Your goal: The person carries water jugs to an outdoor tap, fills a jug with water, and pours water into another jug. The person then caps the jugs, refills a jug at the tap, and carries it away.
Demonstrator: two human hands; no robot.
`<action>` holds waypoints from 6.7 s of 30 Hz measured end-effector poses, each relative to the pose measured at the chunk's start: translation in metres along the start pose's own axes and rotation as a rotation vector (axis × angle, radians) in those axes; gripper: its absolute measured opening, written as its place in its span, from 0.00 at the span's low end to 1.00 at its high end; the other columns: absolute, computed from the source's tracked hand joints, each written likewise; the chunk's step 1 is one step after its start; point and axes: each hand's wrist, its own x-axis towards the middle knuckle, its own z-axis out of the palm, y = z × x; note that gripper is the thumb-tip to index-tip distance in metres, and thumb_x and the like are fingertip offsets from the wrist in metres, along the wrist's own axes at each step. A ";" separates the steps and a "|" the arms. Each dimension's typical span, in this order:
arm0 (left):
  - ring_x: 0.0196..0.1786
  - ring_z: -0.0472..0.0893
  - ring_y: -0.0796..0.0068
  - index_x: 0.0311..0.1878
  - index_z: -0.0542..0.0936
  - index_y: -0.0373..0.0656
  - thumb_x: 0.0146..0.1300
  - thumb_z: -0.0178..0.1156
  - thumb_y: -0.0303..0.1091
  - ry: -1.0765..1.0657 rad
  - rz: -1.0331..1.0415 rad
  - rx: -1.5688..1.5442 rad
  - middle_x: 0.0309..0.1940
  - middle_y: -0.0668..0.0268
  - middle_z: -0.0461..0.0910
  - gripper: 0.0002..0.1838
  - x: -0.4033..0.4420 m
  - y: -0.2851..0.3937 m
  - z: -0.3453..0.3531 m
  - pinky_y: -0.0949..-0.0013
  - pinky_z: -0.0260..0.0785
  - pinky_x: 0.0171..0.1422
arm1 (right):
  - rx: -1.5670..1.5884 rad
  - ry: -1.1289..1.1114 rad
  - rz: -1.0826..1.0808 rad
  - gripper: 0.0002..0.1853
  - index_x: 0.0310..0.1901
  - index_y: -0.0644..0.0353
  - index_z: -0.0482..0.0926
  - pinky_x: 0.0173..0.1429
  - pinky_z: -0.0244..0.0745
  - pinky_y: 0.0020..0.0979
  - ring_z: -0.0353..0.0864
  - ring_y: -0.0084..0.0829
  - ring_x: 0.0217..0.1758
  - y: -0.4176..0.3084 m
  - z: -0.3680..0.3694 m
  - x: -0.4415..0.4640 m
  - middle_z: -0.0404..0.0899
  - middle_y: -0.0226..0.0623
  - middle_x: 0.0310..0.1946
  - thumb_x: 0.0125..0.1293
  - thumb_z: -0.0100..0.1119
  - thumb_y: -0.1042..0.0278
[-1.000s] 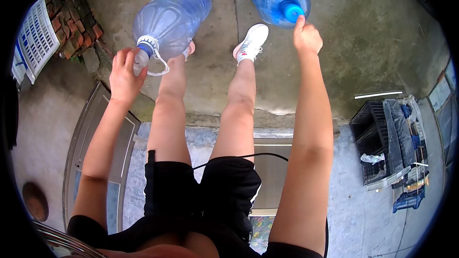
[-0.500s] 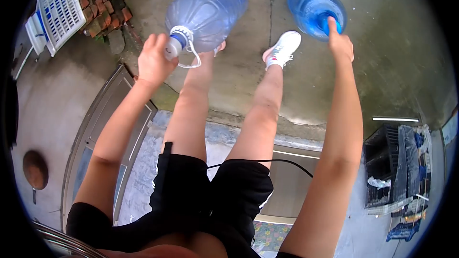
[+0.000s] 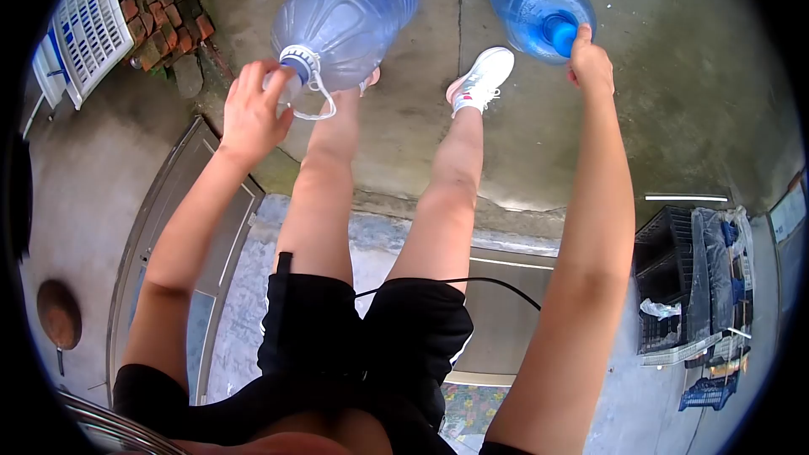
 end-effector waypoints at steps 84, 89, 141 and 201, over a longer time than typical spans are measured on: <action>0.41 0.83 0.67 0.44 0.82 0.39 0.54 0.62 0.34 0.145 -1.164 -1.185 0.36 0.59 0.84 0.15 -0.430 -0.139 0.031 0.66 0.75 0.50 | 0.342 0.017 -0.879 0.14 0.26 0.56 0.71 0.30 0.65 0.26 0.67 0.17 0.25 0.058 0.012 -0.506 0.70 0.22 0.24 0.47 0.71 0.75; 0.43 0.82 0.66 0.44 0.81 0.38 0.55 0.62 0.32 0.459 -1.150 -1.245 0.40 0.58 0.82 0.14 -0.447 -0.130 -0.018 0.64 0.75 0.51 | 0.275 0.003 -1.017 0.17 0.27 0.58 0.74 0.31 0.64 0.25 0.64 0.18 0.25 0.031 0.063 -0.550 0.71 0.22 0.22 0.45 0.78 0.66; 0.45 0.83 0.58 0.39 0.85 0.42 0.56 0.63 0.50 0.823 -0.886 -0.160 0.39 0.55 0.84 0.19 -0.369 -0.984 -0.547 0.59 0.76 0.47 | -0.495 0.244 -1.669 0.33 0.23 0.69 0.77 0.35 0.75 0.42 0.81 0.45 0.24 -0.838 0.444 -1.004 0.80 0.50 0.19 0.46 0.75 0.39; 0.46 0.82 0.57 0.44 0.83 0.37 0.56 0.60 0.34 -0.190 -0.193 -0.129 0.42 0.53 0.82 0.15 0.199 -0.352 -0.429 0.62 0.73 0.54 | 1.977 0.611 0.164 0.13 0.29 0.58 0.77 0.29 0.66 0.27 0.73 0.24 0.21 0.005 0.048 -0.504 0.75 0.31 0.18 0.61 0.70 0.61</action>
